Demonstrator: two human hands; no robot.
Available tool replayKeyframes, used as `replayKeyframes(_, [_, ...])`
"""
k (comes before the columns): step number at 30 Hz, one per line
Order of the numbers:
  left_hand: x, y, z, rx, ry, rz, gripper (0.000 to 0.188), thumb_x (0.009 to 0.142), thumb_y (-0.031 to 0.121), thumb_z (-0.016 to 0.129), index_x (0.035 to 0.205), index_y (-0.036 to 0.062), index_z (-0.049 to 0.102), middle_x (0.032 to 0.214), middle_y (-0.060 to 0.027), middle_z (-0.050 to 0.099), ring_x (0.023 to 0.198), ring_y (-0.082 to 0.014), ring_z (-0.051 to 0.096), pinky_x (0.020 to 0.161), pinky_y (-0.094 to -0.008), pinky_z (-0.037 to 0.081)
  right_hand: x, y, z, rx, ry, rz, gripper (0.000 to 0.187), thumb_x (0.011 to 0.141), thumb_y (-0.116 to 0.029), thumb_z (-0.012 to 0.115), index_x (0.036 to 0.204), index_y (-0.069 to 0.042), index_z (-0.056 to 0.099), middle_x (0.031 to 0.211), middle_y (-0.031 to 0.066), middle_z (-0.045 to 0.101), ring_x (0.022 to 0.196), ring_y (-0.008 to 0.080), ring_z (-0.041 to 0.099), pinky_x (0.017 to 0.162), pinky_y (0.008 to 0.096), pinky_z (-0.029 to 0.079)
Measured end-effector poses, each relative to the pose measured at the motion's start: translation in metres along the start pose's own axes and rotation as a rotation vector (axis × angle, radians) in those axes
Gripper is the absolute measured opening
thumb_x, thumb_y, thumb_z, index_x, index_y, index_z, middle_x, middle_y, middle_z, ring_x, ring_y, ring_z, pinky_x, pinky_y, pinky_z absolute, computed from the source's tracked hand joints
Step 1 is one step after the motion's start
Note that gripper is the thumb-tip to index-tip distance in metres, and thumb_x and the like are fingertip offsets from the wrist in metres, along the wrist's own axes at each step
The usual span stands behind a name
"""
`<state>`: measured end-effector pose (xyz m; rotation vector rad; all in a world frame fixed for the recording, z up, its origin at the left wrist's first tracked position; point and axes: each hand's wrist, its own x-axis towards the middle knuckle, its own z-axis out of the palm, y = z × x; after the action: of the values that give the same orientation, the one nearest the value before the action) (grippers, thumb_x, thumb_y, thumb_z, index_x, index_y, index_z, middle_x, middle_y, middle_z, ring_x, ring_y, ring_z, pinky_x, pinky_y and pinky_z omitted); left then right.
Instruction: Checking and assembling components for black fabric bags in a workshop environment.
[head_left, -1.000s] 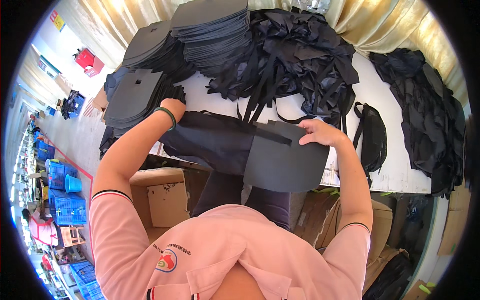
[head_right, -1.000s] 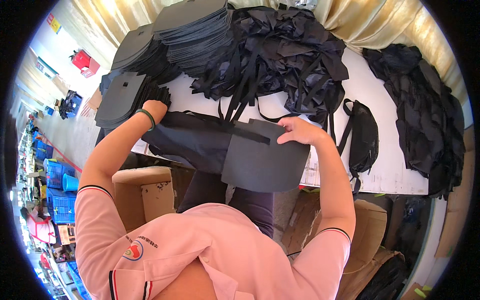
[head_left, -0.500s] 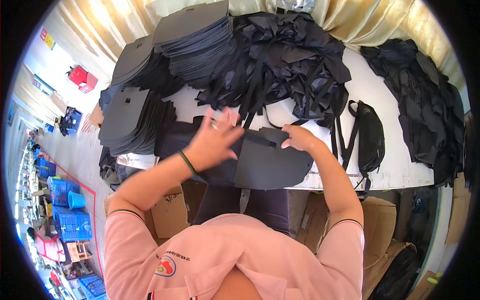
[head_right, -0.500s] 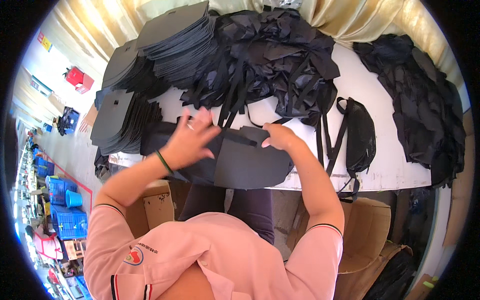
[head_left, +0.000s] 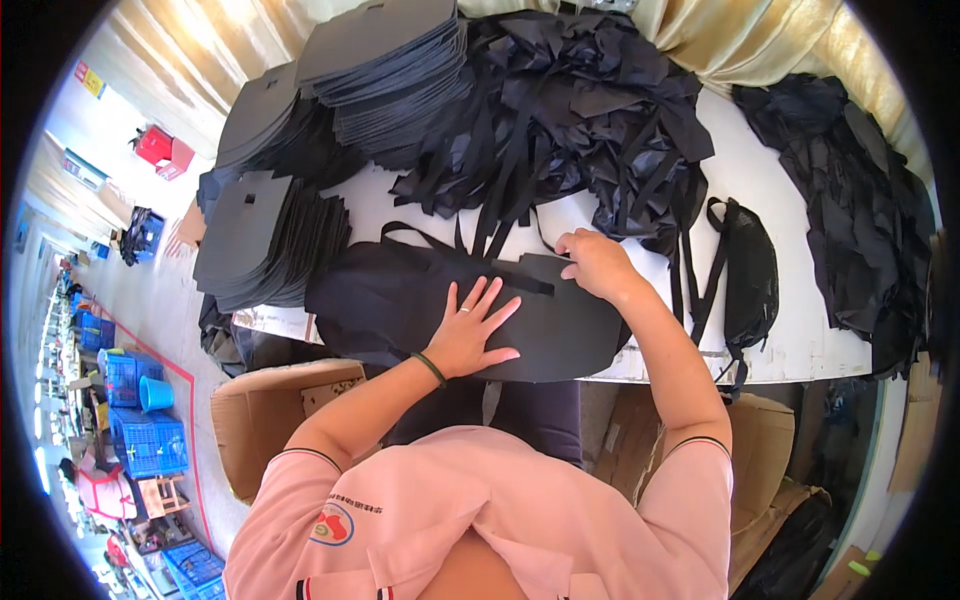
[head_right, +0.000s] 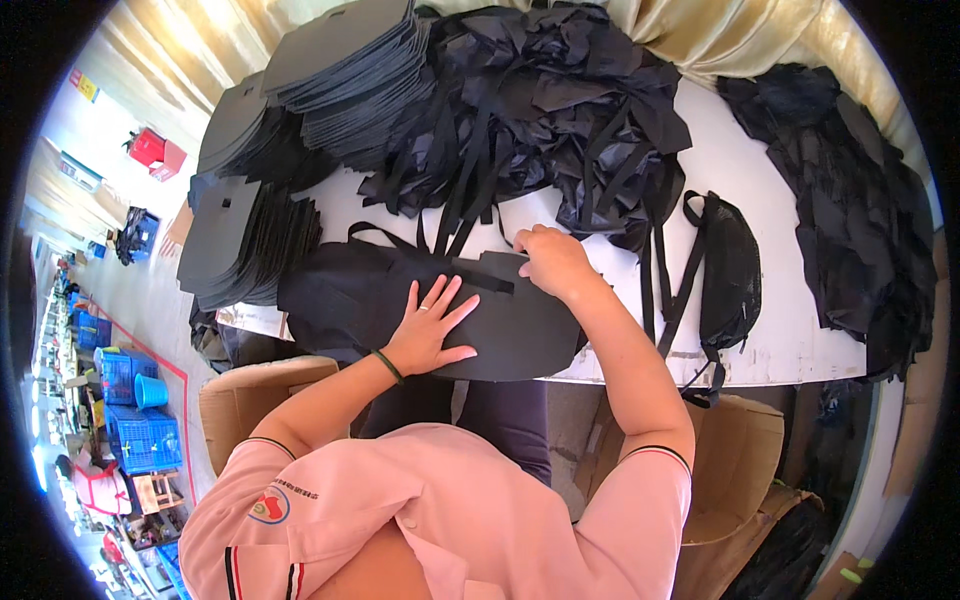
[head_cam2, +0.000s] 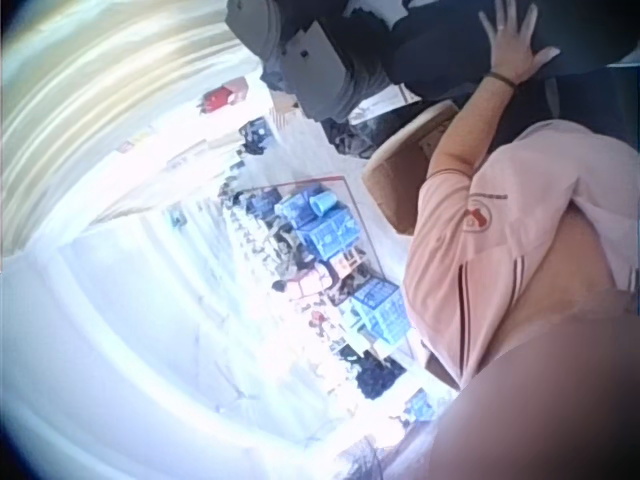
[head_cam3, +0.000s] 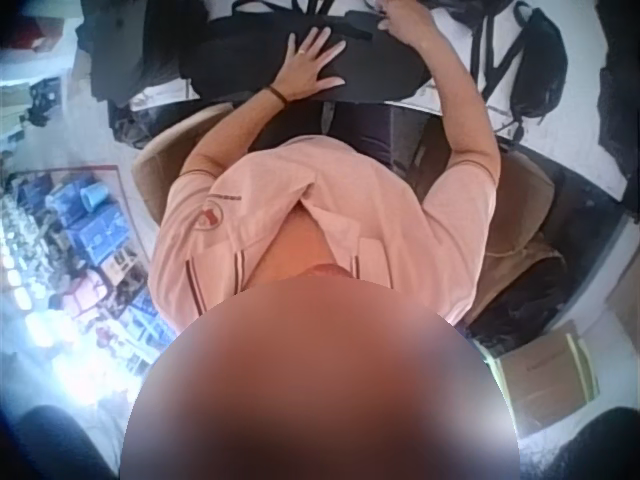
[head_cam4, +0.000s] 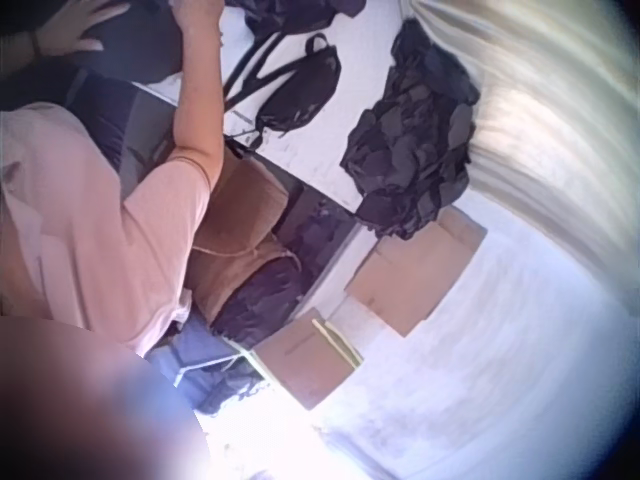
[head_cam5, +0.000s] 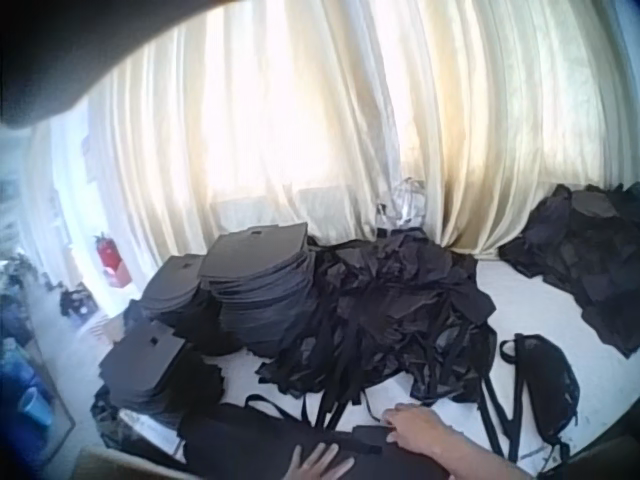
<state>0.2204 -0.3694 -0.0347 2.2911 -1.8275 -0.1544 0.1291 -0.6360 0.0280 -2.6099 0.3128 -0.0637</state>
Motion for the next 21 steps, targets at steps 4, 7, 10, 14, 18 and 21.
replayKeyframes(4, [0.002, -0.001, 0.001, -0.007, -0.012, -0.009, 0.081, 0.086, 0.066, 0.053, 0.151, 0.0231, 0.033, 0.159, -0.0188, 0.018, 0.147, -0.0407, 0.015, 0.111, -0.0686, 0.008, 0.002, -0.005, 0.006, -0.139, -0.159, 0.062, 0.048, 0.067, -0.012, 0.083, 0.110, -0.008, 0.062, 0.107, 0.0128, 0.060, 0.103, 0.0331, 0.060, 0.086, 0.0416, 0.048])
replayKeyframes(7, [0.000, 0.002, 0.000, 0.027, 0.010, -0.013, 0.081, 0.085, 0.065, 0.055, 0.150, 0.0218, 0.035, 0.158, -0.0193, 0.020, 0.147, -0.0395, 0.015, 0.112, -0.0674, 0.008, -0.003, -0.013, 0.007, -0.174, -0.131, 0.056, 0.056, 0.063, -0.012, 0.085, 0.113, -0.010, 0.060, 0.110, 0.0115, 0.059, 0.106, 0.0319, 0.059, 0.088, 0.0416, 0.047])
replayKeyframes(10, [0.005, 0.009, -0.012, 0.061, 0.035, 0.040, 0.079, 0.083, 0.061, 0.060, 0.146, 0.0186, 0.040, 0.152, -0.0199, 0.028, 0.145, -0.0384, 0.020, 0.113, -0.0653, 0.012, -0.011, -0.017, 0.016, -0.206, -0.103, 0.057, 0.059, 0.060, -0.012, 0.086, 0.113, -0.011, 0.060, 0.109, 0.0108, 0.058, 0.108, 0.0310, 0.057, 0.088, 0.0417, 0.046])
replayKeyframes(14, [0.026, 0.030, -0.018, -0.065, 0.044, 0.104, 0.073, 0.080, 0.055, 0.067, 0.139, 0.0149, 0.049, 0.135, -0.0176, 0.044, 0.132, -0.0372, 0.037, 0.109, -0.0614, 0.023, -0.013, -0.012, 0.021, -0.226, -0.054, 0.093, 0.062, 0.060, -0.013, 0.086, 0.115, -0.010, 0.059, 0.109, 0.0107, 0.058, 0.110, 0.0301, 0.056, 0.089, 0.0420, 0.045])
replayKeyframes(18, [0.030, 0.030, 0.003, -0.029, 0.134, 0.070, 0.070, 0.080, 0.054, 0.067, 0.137, 0.0160, 0.051, 0.127, -0.0161, 0.047, 0.123, -0.0360, 0.042, 0.105, -0.0595, 0.027, -0.004, -0.007, 0.021, -0.202, -0.037, 0.083, 0.057, 0.061, -0.015, 0.086, 0.112, -0.009, 0.061, 0.106, 0.0113, 0.060, 0.110, 0.0298, 0.057, 0.089, 0.0413, 0.045])
replayKeyframes(21, [0.029, 0.034, 0.008, -0.021, 0.221, 0.061, 0.068, 0.081, 0.052, 0.068, 0.137, 0.0172, 0.051, 0.125, -0.0160, 0.048, 0.122, -0.0349, 0.043, 0.104, -0.0585, 0.029, 0.007, 0.005, 0.020, -0.046, -0.071, 0.092, 0.048, 0.064, -0.017, 0.085, 0.105, -0.005, 0.064, 0.100, 0.0146, 0.064, 0.100, 0.0331, 0.061, 0.083, 0.0406, 0.048])
